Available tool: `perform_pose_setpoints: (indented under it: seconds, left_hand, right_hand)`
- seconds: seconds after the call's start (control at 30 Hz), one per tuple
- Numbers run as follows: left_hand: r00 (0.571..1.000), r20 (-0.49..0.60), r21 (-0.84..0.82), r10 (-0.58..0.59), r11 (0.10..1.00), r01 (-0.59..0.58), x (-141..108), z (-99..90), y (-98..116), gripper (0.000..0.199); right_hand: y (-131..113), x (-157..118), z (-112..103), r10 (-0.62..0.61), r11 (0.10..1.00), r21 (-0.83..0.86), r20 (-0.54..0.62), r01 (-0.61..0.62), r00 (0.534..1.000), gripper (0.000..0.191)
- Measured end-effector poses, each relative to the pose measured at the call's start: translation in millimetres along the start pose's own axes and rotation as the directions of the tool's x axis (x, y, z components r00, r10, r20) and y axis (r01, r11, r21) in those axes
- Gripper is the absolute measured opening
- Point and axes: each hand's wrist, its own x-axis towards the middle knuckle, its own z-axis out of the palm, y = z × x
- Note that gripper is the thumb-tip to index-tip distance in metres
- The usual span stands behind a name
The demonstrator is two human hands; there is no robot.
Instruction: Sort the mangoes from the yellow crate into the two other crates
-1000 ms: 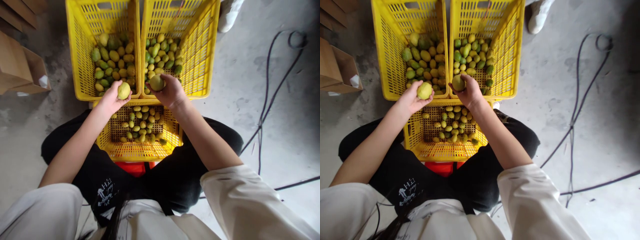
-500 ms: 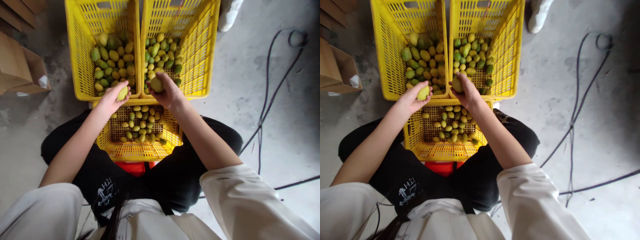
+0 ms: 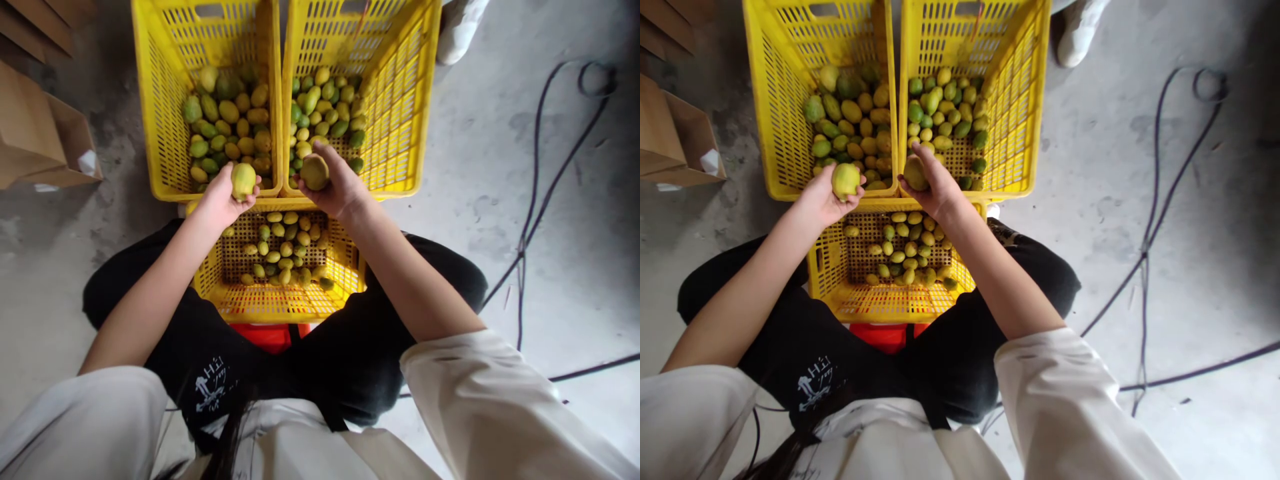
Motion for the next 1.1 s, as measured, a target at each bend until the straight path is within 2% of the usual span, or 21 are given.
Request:
perform_pose_setpoints:
  seconds: [0.1, 0.27, 0.4, 0.5, 0.6, 0.73, 0.83, 0.97, 1.1]
  left_hand:
    - [1.0, 0.001, 0.005, 0.01, 1.0, -0.01, 2.7, -3.1, -0.3, 0.044]
    - [0.999, -0.02, 0.067, 0.037, 0.997, -0.036, -0.6, -1.6, -1.9, 0.039]
    - [0.998, 0.01, 0.131, 0.066, 0.989, -0.067, -6.2, 0.8, -5.9, 0.04]
    - [0.995, 0.022, 0.153, 0.094, 0.984, -0.096, -5.6, -0.6, -9.0, 0.042]
    - [0.996, -0.021, 0.141, 0.089, 0.986, -0.085, -1.1, -3.3, -9.7, 0.044]
    - [0.996, -0.072, 0.071, 0.056, 0.996, -0.051, 3.0, -6.5, -6.0, 0.039]
    - [0.997, -0.047, 0.025, 0.061, 0.998, -0.06, 2.6, -7.9, -2.8, 0.036]
    - [0.998, -0.043, 0.053, 0.04, 0.998, -0.038, 1.5, -8.0, -1.2, 0.043]
    - [0.994, -0.092, 0.023, 0.067, 0.998, -0.065, 3.1, -7.1, -1.2, 0.043]
  right_hand:
    - [2.5, 4.5, -3.6, -0.042, 0.999, -0.032, 0.014, 0.042, 0.999, 0.037]
    - [2.1, 9.8, -4.3, 0.045, 0.992, -0.114, -0.007, -0.046, 0.999, 0.037]
    - [0.6, 2.1, -2.1, 0.084, 0.99, -0.112, 0.031, -0.08, 0.996, 0.02]
    - [2.0, -4.9, 0.6, 0.06, 0.995, -0.079, 0.029, -0.058, 0.998, 0.019]
    - [4.1, -4.6, -1.2, 0.052, 0.998, -0.045, -0.028, -0.054, 0.998, 0.021]
    - [8.2, 6.4, -15.6, 0.08, 0.995, -0.053, -0.035, -0.081, 0.996, 0.009]
    - [14.5, 15.9, -26.6, 0.009, 0.997, -0.078, -0.039, -0.012, 0.999, 0.013]
    - [20.8, 22.8, -30.1, -0.136, 0.99, -0.038, -0.022, 0.135, 0.99, 0.024]
    - [15.2, 25.6, -30.9, -0.105, 0.994, 0.006, -0.042, 0.105, 0.994, 0.018]
